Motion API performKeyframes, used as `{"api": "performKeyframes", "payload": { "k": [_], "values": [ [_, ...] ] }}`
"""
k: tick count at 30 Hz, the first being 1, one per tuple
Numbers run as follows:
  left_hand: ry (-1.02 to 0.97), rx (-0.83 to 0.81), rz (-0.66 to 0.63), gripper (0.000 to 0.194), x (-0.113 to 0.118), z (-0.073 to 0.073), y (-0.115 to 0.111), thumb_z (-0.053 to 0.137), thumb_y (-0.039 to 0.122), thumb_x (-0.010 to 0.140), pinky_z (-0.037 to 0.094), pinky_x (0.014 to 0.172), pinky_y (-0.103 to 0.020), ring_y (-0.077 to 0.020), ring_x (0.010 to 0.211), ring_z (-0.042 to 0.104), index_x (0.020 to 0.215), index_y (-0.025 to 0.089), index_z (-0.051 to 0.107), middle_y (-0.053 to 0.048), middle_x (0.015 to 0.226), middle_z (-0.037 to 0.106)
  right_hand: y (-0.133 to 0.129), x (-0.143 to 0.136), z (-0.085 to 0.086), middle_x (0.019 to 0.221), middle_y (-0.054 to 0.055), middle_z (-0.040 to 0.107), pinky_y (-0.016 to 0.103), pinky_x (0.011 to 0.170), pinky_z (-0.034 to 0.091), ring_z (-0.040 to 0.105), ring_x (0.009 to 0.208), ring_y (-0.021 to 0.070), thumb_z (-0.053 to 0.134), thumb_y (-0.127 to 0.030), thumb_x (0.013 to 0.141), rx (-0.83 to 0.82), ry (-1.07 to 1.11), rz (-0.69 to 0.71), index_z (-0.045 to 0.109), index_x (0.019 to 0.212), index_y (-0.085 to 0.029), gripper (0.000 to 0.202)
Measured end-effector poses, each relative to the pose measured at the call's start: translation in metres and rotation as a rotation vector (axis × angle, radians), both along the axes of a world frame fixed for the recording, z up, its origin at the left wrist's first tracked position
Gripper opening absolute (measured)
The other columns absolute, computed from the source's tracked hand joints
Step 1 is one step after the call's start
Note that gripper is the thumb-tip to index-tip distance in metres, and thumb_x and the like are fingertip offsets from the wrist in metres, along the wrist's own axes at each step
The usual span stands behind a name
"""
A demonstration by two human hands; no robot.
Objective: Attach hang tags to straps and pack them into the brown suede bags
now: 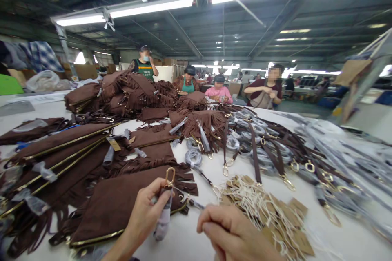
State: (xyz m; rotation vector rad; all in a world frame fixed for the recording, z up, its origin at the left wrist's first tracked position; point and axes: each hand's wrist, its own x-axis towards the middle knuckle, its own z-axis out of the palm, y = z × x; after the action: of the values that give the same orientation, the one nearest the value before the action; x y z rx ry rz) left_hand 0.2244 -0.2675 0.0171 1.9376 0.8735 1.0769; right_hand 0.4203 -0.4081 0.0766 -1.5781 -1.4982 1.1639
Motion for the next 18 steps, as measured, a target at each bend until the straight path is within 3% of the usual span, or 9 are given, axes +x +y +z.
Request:
{"api": "performKeyframes", "payload": {
  "k": [3,6,8,10,13,16,18],
  "values": [
    [-0.017,-0.022,-0.011,0.017,-0.005,-0.003,0.001,0.054,0.032,0.086,0.040,0.060,-0.020,-0.0136,0.063,0.056,0.082,0.020,0.065,0.003,0.068,0.062,-0.021,0.036,0.008,0.053,-0.004,0.052,0.023,0.049,0.033,0.044,0.048,0.0107,0.054,-0.062,0.085,0.019,0.029,-0.144,0.064,0.086,-0.019,0.044],
    [-0.043,-0.073,-0.024,0.022,-0.010,-0.011,0.011,0.058,0.040,0.084,0.045,0.063,-0.021,-0.0162,0.070,0.062,0.089,0.021,0.066,0.001,0.077,0.068,-0.053,0.075,0.015,0.059,-0.001,0.060,0.026,0.052,0.038,0.049,0.052,0.0131,0.050,-0.059,0.085,0.095,-0.191,-0.429,0.063,0.087,-0.019,0.042],
    [-0.044,-0.101,-0.033,0.026,-0.009,-0.015,0.019,0.061,0.045,0.081,0.047,0.065,-0.023,-0.0179,0.072,0.064,0.091,0.021,0.066,0.000,0.081,0.070,-0.074,0.101,0.006,0.063,0.000,0.064,0.029,0.056,0.042,0.053,0.053,0.0148,0.043,-0.052,0.088,0.082,-0.462,-0.658,0.061,0.085,-0.020,0.037],
    [-0.037,-0.101,-0.036,0.027,-0.006,-0.017,0.024,0.062,0.046,0.079,0.047,0.063,-0.024,-0.0185,0.069,0.064,0.090,0.022,0.067,0.000,0.079,0.070,-0.094,0.125,-0.015,0.067,0.002,0.068,0.033,0.062,0.045,0.059,0.058,0.0187,0.037,-0.043,0.089,-0.020,-0.764,-0.826,0.060,0.083,-0.022,0.032],
    [-0.040,-0.069,-0.038,0.023,-0.002,-0.013,0.018,0.060,0.043,0.080,0.046,0.060,-0.025,-0.0181,0.064,0.061,0.085,0.021,0.066,0.001,0.073,0.068,-0.110,0.153,-0.056,0.076,0.010,0.073,0.040,0.067,0.049,0.068,0.073,0.0286,0.037,-0.036,0.083,-0.127,-1.026,-0.864,0.064,0.079,-0.023,0.030],
    [-0.043,-0.061,-0.061,0.018,0.002,-0.008,0.008,0.055,0.036,0.084,0.043,0.059,-0.023,-0.0163,0.063,0.059,0.083,0.020,0.065,0.001,0.068,0.065,-0.095,0.155,-0.082,0.100,0.017,0.073,0.047,0.082,0.051,0.068,0.094,0.0355,0.046,-0.038,0.074,0.164,-1.037,-0.837,0.068,0.087,-0.021,0.031],
    [-0.023,-0.054,-0.066,0.016,0.005,-0.007,0.005,0.053,0.031,0.086,0.041,0.059,-0.022,-0.0151,0.064,0.057,0.082,0.020,0.065,0.002,0.068,0.063,-0.069,0.132,-0.080,0.105,0.012,0.073,0.044,0.090,0.050,0.066,0.099,0.0325,0.049,-0.045,0.080,0.347,-0.850,-0.778,0.068,0.093,-0.024,0.031]
  ]
}}
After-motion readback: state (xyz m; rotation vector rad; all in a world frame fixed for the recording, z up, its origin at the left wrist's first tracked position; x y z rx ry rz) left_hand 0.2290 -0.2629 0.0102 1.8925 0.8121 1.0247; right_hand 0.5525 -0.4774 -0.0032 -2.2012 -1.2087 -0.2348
